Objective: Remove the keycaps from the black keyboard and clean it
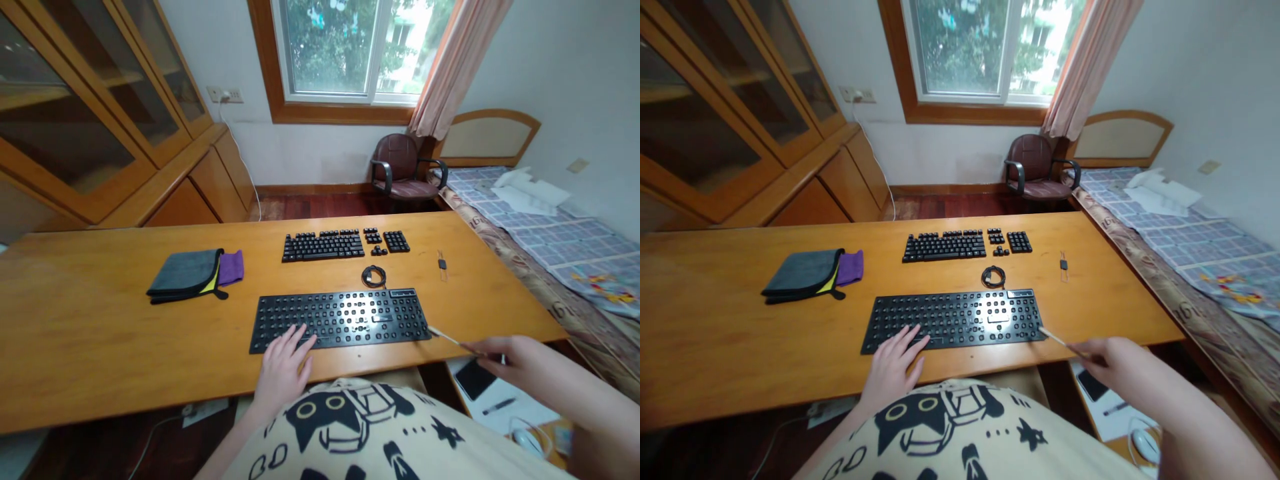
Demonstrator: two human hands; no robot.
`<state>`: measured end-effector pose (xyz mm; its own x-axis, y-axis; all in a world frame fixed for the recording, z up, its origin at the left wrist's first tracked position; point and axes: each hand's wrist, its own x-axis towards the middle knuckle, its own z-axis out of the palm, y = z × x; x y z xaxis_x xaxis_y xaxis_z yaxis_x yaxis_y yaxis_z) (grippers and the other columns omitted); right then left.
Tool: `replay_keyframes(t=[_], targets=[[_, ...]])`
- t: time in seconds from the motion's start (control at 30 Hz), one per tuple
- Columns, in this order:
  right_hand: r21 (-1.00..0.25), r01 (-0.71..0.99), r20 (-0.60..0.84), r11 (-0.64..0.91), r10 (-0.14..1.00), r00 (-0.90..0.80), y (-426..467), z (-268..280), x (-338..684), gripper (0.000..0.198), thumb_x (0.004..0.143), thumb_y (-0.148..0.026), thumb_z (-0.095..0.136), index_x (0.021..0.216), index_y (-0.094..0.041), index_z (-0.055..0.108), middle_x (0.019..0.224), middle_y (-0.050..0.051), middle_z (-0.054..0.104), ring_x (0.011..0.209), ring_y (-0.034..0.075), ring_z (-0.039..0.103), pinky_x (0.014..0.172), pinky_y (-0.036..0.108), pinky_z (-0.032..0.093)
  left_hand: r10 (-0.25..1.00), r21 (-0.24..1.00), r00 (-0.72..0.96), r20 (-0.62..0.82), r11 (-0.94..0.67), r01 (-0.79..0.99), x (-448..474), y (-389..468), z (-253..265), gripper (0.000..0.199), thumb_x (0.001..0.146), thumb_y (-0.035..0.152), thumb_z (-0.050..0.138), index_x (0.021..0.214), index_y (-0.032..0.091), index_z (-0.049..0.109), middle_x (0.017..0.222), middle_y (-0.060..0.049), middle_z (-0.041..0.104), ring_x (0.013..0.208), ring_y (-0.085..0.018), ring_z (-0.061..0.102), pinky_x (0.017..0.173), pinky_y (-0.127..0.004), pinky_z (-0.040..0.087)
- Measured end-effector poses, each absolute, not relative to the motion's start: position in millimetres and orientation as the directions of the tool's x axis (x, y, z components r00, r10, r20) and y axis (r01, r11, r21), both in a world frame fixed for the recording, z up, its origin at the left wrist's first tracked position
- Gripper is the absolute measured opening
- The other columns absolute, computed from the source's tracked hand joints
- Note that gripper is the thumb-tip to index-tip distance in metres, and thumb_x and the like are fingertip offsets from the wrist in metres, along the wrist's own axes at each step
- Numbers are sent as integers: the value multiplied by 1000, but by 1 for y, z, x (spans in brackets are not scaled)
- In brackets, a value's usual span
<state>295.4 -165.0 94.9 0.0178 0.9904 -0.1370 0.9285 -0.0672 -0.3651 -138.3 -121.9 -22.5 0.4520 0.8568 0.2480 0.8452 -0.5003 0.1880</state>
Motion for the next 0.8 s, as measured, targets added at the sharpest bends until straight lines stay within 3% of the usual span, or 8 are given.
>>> replay_keyframes(t=[0.03, 0.1, 0.17, 0.23, 0.37, 0.57, 0.7, 0.8], targets=[[-400, 915, -189, -61, 982, -17, -160, 101, 292, 26, 73, -36, 61, 96, -30, 73, 78, 2, 74, 63, 19, 67, 56, 25, 51, 857, 192, 448, 256, -499, 845, -139, -122, -23, 39, 84, 29, 49, 122, 34, 56, 134, -2, 51, 124, -28, 45, 94, -43, 38], [-448, 889, -134, -98, 990, 41, -145, 105, 271, 34, 79, -42, 57, 107, -27, 68, 81, 4, 73, 61, 19, 66, 55, 27, 51, 866, 213, 417, 276, -478, 852, -139, -123, -22, 38, 84, 27, 50, 120, 34, 57, 133, -2, 53, 125, -29, 43, 94, -45, 38], [-615, 788, -82, -36, 996, -19, -129, 94, 235, 31, 80, -42, 56, 103, -25, 69, 91, 5, 72, 73, 19, 67, 66, 29, 53, 871, 281, 405, 278, -477, 833, -135, -123, -18, 38, 84, 25, 50, 120, 31, 58, 129, -4, 56, 120, -29, 48, 91, -44, 41], [-771, 634, -22, 58, 993, -117, -118, 72, 192, 25, 80, -41, 58, 91, -22, 71, 89, 6, 72, 77, 19, 66, 69, 30, 54, 853, 415, 468, 233, -522, 745, -127, -119, -11, 40, 83, 26, 52, 123, 26, 56, 122, -7, 61, 110, -25, 56, 88, -40, 45], [-835, 516, 90, 192, 972, -216, -111, 26, 122, 17, 76, -36, 64, 82, -21, 70, 80, 5, 71, 72, 17, 65, 68, 31, 52, 832, 748, 542, 116, -432, 504, -107, -108, 2, 39, 82, 31, 56, 120, 23, 58, 114, -6, 65, 101, -20, 61, 89, -35, 48], [-819, 449, 202, 357, 912, -357, -107, 16, 95, 14, 80, -33, 62, 83, -21, 68, 77, 3, 71, 70, 15, 65, 67, 28, 52, 947, 963, 315, 63, -141, 229, -91, -105, 1, 24, 84, 35, 55, 89, 17, 69, 95, -8, 69, 94, -20, 62, 87, -35, 49], [-666, 557, 325, 496, 865, -383, -100, 25, 122, 19, 84, -30, 56, 98, -22, 67, 99, 7, 69, 92, 19, 64, 83, 37, 52, 996, 998, 93, 4, -10, 62, -103, -101, 3, 31, 91, 39, 39, 97, 15, 58, 92, -9, 68, 89, -18, 64, 84, -35, 50], [-546, 715, 403, 437, 885, -234, -95, 17, 160, 20, 87, -28, 50, 96, -22, 67, 100, 8, 68, 94, 21, 63, 86, 41, 50, 998, 982, -58, -33, 43, 182, -131, -88, 12, 36, 93, 41, 29, 106, 17, 53, 79, -4, 63, 71, -15, 62, 70, -30, 52]])
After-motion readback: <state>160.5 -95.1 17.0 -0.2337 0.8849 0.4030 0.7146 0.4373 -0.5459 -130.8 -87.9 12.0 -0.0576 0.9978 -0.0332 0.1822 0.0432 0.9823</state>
